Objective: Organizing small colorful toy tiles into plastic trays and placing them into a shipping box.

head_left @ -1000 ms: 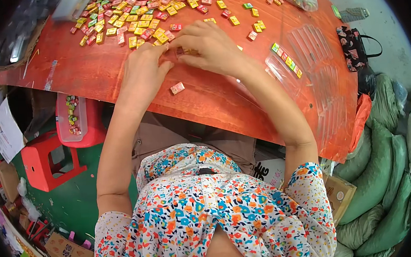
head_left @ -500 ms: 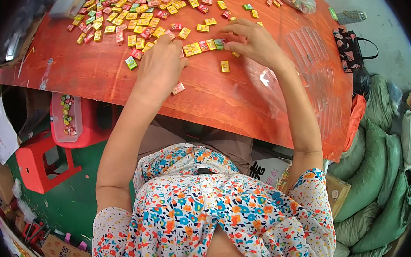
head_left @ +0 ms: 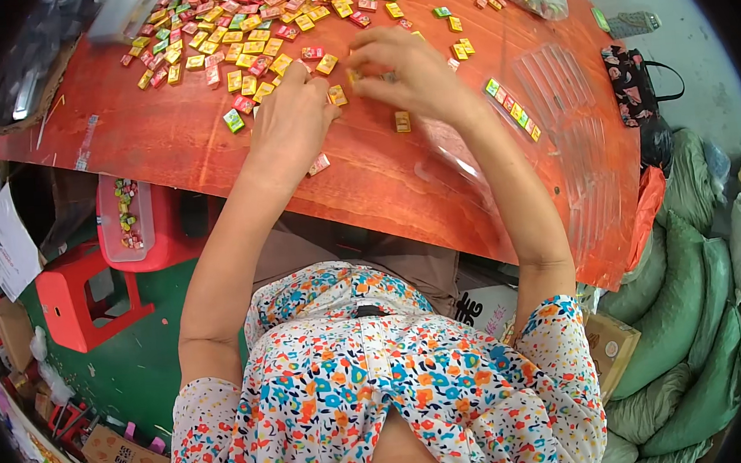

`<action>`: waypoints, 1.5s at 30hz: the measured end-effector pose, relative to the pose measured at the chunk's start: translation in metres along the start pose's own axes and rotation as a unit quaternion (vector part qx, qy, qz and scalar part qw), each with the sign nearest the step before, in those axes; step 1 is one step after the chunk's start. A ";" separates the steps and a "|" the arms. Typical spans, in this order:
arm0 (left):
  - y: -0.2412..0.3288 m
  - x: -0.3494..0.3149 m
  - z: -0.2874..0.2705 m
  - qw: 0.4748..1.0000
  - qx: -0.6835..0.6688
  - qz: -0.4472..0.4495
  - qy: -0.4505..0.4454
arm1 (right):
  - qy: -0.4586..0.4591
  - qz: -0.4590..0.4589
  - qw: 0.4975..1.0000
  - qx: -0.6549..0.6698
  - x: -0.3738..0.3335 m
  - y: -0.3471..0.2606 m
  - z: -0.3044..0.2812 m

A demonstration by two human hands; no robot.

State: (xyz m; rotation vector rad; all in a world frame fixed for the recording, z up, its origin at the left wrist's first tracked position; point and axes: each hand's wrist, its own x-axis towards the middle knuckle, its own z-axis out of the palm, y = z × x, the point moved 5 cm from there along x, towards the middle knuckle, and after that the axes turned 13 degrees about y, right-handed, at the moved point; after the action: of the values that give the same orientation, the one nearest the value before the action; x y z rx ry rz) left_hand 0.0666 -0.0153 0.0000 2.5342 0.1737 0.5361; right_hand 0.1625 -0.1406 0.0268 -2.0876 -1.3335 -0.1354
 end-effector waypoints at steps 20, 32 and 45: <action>0.017 0.015 0.019 0.999 0.005 0.040 -0.020 | -0.045 0.098 0.994 -0.014 -0.032 0.033 -0.015; 0.014 0.017 0.021 0.999 -0.010 0.048 -0.010 | -0.020 0.038 0.998 -0.042 -0.032 0.028 -0.008; 0.010 0.007 0.000 0.999 -0.029 0.031 0.007 | 0.016 0.056 0.993 -0.102 -0.012 0.091 -0.039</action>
State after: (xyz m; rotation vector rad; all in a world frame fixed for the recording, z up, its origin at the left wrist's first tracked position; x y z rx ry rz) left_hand 0.0735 -0.0223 0.0082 2.4874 0.0847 0.5746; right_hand 0.2435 -0.1968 0.0099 -2.3147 -1.2246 -0.2657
